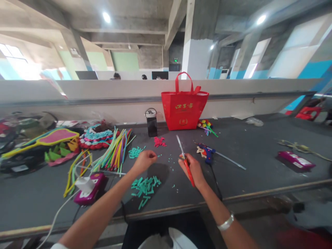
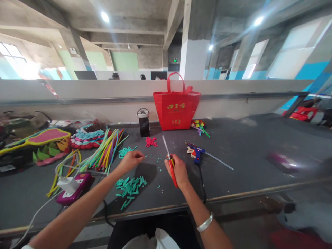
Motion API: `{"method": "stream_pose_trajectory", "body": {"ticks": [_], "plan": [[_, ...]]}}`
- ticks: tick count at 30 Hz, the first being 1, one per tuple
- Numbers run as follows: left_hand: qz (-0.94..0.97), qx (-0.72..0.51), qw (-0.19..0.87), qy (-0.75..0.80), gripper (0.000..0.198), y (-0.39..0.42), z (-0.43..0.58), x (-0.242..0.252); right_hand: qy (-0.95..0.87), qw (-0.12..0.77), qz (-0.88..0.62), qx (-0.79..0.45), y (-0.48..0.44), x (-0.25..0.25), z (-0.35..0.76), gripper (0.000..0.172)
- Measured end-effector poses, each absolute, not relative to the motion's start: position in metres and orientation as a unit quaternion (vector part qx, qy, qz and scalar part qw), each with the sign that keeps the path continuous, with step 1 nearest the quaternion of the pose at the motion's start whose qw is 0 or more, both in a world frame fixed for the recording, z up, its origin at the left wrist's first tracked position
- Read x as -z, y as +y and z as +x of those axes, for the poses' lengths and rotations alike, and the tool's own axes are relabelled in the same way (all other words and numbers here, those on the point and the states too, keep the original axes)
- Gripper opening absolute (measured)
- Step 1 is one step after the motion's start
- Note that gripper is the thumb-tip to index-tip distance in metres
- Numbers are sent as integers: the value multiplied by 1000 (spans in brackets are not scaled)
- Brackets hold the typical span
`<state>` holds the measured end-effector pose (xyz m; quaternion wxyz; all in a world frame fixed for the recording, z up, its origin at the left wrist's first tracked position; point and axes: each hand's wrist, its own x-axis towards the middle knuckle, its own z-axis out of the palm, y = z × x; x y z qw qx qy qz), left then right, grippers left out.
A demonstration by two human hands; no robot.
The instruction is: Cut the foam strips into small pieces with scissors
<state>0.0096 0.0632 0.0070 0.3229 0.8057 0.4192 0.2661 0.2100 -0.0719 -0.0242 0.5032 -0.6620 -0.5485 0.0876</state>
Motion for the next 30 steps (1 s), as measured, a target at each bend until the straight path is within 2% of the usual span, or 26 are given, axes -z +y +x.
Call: {"method": "stream_pose_trajectory", "body": {"ticks": [3,5,9,12,15,17,19,20,24,30], "plan": [[812,-241,188,497,12,95,-19,-10,-579,343,-740,-11,-88,32,216,25],[804,-224,131,535,12,111,-31,-8,-614,276,-739,29,-97,40,216,31],[798,-199,85,563,11,127,-44,1,-656,230,-715,79,-107,55,215,41],[795,-240,85,551,21,127,-46,7,-650,250,-714,77,-108,61,217,42],[786,-358,163,476,22,122,-33,16,-627,325,-707,43,-109,63,220,44],[747,-419,297,421,20,118,-16,23,-612,373,-697,24,-110,63,221,47],[656,-438,469,397,25,115,4,30,-605,405,-686,10,-112,62,222,49],[637,-432,505,390,30,114,14,33,-603,419,-679,3,-113,61,221,49],[609,-408,574,365,43,114,45,39,-582,469,-664,-6,-117,58,221,45],[622,-351,626,312,41,101,99,42,-527,522,-671,15,-118,59,222,40]]}}
